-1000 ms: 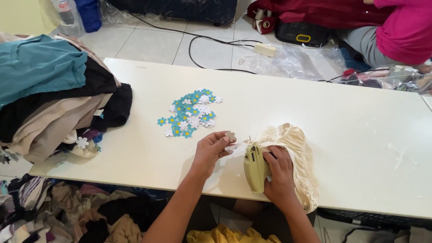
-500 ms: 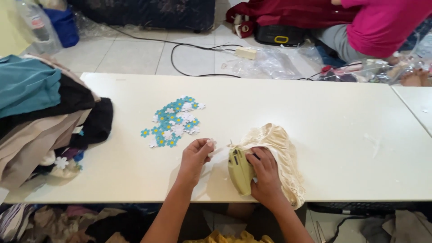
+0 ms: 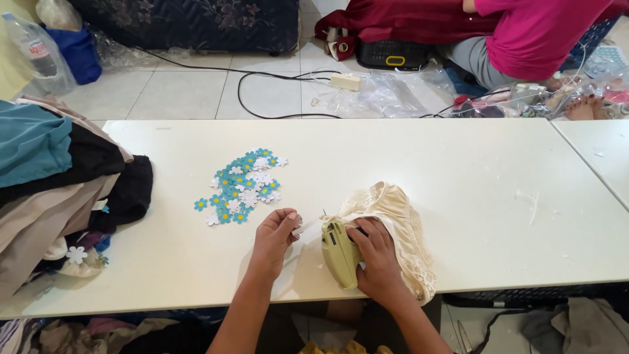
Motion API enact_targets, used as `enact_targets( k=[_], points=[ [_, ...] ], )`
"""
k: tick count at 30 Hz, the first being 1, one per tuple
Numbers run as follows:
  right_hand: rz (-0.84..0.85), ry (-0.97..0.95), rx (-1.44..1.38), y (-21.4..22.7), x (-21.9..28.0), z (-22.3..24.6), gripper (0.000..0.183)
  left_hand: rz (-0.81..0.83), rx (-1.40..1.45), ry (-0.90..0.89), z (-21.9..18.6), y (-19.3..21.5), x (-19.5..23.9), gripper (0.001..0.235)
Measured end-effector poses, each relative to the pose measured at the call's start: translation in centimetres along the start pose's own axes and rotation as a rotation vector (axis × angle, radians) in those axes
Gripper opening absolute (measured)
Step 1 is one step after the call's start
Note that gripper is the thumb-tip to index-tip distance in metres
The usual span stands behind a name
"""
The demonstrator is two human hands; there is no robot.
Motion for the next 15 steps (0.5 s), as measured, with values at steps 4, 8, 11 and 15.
enact_targets(
  k=[4,8,11,15],
  points=[
    [-0.006,0.016,0.001,0.1,-0.2,0.3,0.070,-0.011,0.008,0.005,-0.2,0.0,0.2,0.013],
    [-0.008,0.006,0.002,0.2,-0.2,0.3,0.069,-0.013,0.015,0.013,-0.2,-0.1,0.4,0.017],
    [-0.013,0.008,-0.001,0.3,-0.3,0.5,0.070,-0.014,-0.008,0.024,-0.7,-0.2,0.8,0.017],
    [-0.011,0.007,0.001,0.2,-0.2,0.4,0.069,0.000,-0.040,0.016,-0.9,-0.4,1.1,0.022]
  ],
)
Point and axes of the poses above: each hand's wrist, its own x-axis away from the middle knuckle, its own y-axis out of the back of the hand, z = x × y, the point moved 8 cm from there along -x, towards the middle knuckle, and after that the axes turned 5 degrees about -z, right-handed, at the moved point
